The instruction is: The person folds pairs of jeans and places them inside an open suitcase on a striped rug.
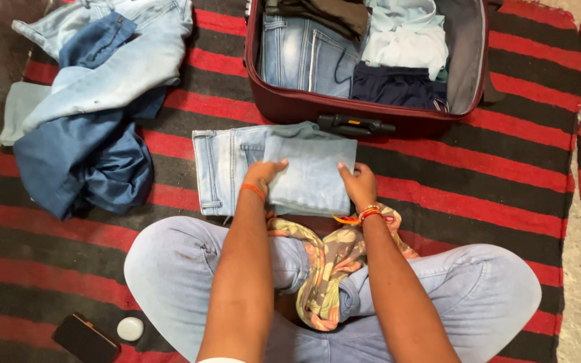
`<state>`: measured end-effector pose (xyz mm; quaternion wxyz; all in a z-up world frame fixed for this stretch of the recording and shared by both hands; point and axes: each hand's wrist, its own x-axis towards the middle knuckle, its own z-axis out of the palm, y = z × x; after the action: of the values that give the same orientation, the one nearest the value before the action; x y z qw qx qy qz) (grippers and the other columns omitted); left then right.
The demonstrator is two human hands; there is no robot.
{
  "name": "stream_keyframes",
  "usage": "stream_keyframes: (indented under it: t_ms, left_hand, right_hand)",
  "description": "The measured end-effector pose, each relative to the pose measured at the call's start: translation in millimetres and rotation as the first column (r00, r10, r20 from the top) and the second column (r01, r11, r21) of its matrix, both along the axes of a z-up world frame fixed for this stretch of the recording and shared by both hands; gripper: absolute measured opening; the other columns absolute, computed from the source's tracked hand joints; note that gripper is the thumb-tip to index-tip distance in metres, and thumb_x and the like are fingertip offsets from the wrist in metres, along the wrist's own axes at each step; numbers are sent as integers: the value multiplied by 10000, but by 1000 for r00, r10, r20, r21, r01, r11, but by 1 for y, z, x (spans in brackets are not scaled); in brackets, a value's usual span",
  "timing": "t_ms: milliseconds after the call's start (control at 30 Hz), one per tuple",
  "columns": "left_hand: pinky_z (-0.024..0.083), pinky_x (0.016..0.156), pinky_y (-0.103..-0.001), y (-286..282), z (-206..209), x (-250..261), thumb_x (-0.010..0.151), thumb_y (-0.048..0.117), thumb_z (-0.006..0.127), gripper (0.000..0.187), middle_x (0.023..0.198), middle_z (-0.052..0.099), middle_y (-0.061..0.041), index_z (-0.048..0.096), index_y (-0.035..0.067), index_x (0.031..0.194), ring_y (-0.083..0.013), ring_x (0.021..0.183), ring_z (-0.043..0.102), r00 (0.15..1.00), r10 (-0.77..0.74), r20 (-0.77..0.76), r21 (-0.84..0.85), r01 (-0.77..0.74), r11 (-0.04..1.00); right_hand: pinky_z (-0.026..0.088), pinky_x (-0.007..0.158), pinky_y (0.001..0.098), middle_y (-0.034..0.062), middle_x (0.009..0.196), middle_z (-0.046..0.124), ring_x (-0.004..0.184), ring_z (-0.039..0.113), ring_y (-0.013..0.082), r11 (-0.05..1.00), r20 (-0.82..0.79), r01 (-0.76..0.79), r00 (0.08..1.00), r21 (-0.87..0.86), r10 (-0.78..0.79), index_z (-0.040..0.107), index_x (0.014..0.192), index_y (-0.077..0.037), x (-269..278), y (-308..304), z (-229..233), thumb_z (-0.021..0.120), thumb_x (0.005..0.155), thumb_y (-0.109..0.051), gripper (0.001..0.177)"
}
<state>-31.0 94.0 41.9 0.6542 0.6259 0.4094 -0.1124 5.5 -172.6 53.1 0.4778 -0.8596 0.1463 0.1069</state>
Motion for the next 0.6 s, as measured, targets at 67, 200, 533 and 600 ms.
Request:
stream_keyframes:
  t_ms: [67, 200, 533, 600]
  left_hand:
    - [553, 853, -407, -1, 4, -9, 724, 325, 903, 537, 1006, 754, -145, 728, -60, 1054, -269, 929, 721, 999, 2, -35, 120, 2, 993]
    - [524, 915, -460, -15, 7, -7, 823, 620, 720, 668, 1038, 743, -240, 743, -12, 1038, -392, 1007, 702, 999, 32, 34, 528, -45, 848]
    - [536, 859, -419, -22, 13, -8, 775, 460, 821, 555, 1027, 757, -191, 741, -16, 1048, -310, 952, 720, 994, 64, 89, 350, -91, 932]
    - [569, 785, -377, -21, 10, -7, 776, 261, 815, 407, 997, 785, -132, 765, -13, 1072, -221, 856, 723, 969, 79, 232, 45, -91, 995]
  right_hand:
    - [526, 738, 383, 113, 880, 738, 804, 665, 240, 995, 42, -50, 998, 82, 46, 711, 1043, 36, -2, 3, -2, 783, 814, -442, 535]
    - [505, 766, 394, 158, 904, 708, 812, 645, 262, 986, 0, -8, 1000, -168, 8, 686, 1060, 38, 1, 8, -5, 790, 843, -444, 539]
    - [528, 795, 319, 91, 985, 743, 868, 672, 163, 959, 69, 4, 997, 284, -24, 681, 1084, 13, -5, 14, 2, 766, 870, -313, 399]
    - [528, 791, 315, 90, 978, 745, 859, 675, 159, 969, 71, 20, 997, 248, -38, 685, 1075, 14, -6, 13, 1, 758, 880, -297, 374]
